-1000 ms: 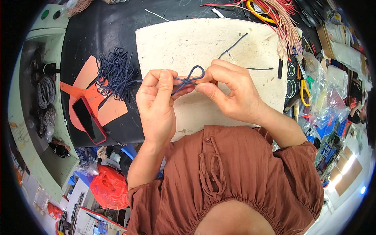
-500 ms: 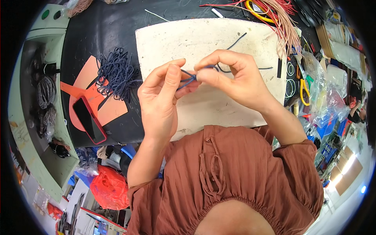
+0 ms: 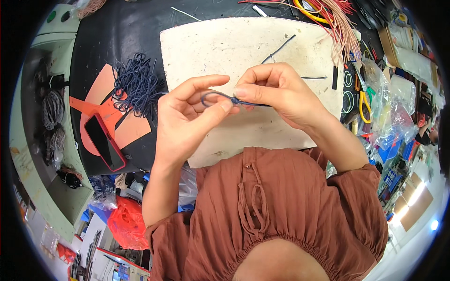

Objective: Tying decorative knots in thin blue and pink cords for shoe manufacturing.

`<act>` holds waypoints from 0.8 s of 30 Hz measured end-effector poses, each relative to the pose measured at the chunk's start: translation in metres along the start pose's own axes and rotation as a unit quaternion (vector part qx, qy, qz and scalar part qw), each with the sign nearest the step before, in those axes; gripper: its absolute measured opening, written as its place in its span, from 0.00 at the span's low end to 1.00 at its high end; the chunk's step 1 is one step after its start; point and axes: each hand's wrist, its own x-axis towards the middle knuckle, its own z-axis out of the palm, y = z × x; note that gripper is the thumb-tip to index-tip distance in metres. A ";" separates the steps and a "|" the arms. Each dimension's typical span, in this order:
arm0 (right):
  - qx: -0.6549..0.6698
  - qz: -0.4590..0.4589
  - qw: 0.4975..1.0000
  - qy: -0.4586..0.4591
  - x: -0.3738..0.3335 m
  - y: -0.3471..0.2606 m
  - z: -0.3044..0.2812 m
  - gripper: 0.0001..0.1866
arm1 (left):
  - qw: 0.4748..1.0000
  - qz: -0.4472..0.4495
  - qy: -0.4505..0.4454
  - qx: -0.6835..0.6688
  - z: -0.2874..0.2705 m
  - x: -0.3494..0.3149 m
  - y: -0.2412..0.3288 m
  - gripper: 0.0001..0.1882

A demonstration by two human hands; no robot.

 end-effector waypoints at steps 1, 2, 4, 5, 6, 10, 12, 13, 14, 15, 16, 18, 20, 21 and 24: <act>-0.004 0.000 1.000 0.007 0.000 0.000 0.001 0.10 | 0.999 -0.029 0.009 -0.010 -0.001 0.000 0.001 0.12; -0.007 0.000 1.000 0.015 -0.001 0.000 0.001 0.11 | 0.999 -0.047 0.008 -0.018 -0.004 0.001 0.002 0.11; 0.009 0.008 0.999 0.036 -0.001 -0.001 0.002 0.11 | 0.996 -0.080 0.006 -0.035 -0.009 0.002 0.002 0.11; 0.028 0.016 0.998 0.049 -0.001 -0.002 0.003 0.11 | 0.997 -0.078 0.014 -0.022 -0.009 0.001 -0.001 0.11; 0.048 0.023 0.997 0.062 -0.001 -0.002 0.003 0.11 | 0.996 -0.083 0.019 -0.034 -0.009 0.001 -0.002 0.11; -0.064 -0.021 0.997 0.036 -0.003 0.002 -0.001 0.10 | 0.987 -0.149 0.001 -0.062 -0.010 0.005 0.002 0.10; -0.117 -0.054 0.991 0.034 -0.002 0.005 -0.002 0.09 | 0.984 -0.170 -0.030 -0.037 -0.011 0.008 0.002 0.11; -0.117 -0.058 0.991 0.032 -0.003 0.004 0.000 0.09 | 0.985 -0.164 -0.045 -0.010 -0.011 0.009 0.001 0.11; -0.117 -0.061 0.991 0.031 -0.004 0.004 0.003 0.09 | 0.986 -0.157 -0.060 0.017 -0.011 0.009 0.000 0.11; -0.117 -0.065 0.991 0.028 -0.004 0.004 0.005 0.09 | 0.983 -0.168 -0.075 0.024 -0.011 0.009 0.002 0.10; -0.113 -0.046 0.992 0.013 -0.004 0.004 0.004 0.09 | 0.979 -0.180 -0.093 0.031 -0.012 0.009 0.005 0.10; -0.105 -0.006 0.994 -0.018 -0.004 0.006 0.002 0.10 | 0.974 -0.190 -0.119 0.037 -0.012 0.010 0.008 0.09; -0.031 0.035 0.996 -0.070 -0.002 0.009 -0.002 0.11 | 0.972 -0.187 -0.139 0.037 -0.012 0.012 0.008 0.09; 0.006 0.055 0.994 -0.096 -0.002 0.010 -0.004 0.11 | 0.971 -0.181 -0.149 0.043 -0.013 0.012 0.007 0.08; 0.061 0.105 0.983 -0.135 -0.002 0.005 -0.006 0.11 | 0.970 -0.161 -0.175 0.057 -0.015 0.013 0.003 0.08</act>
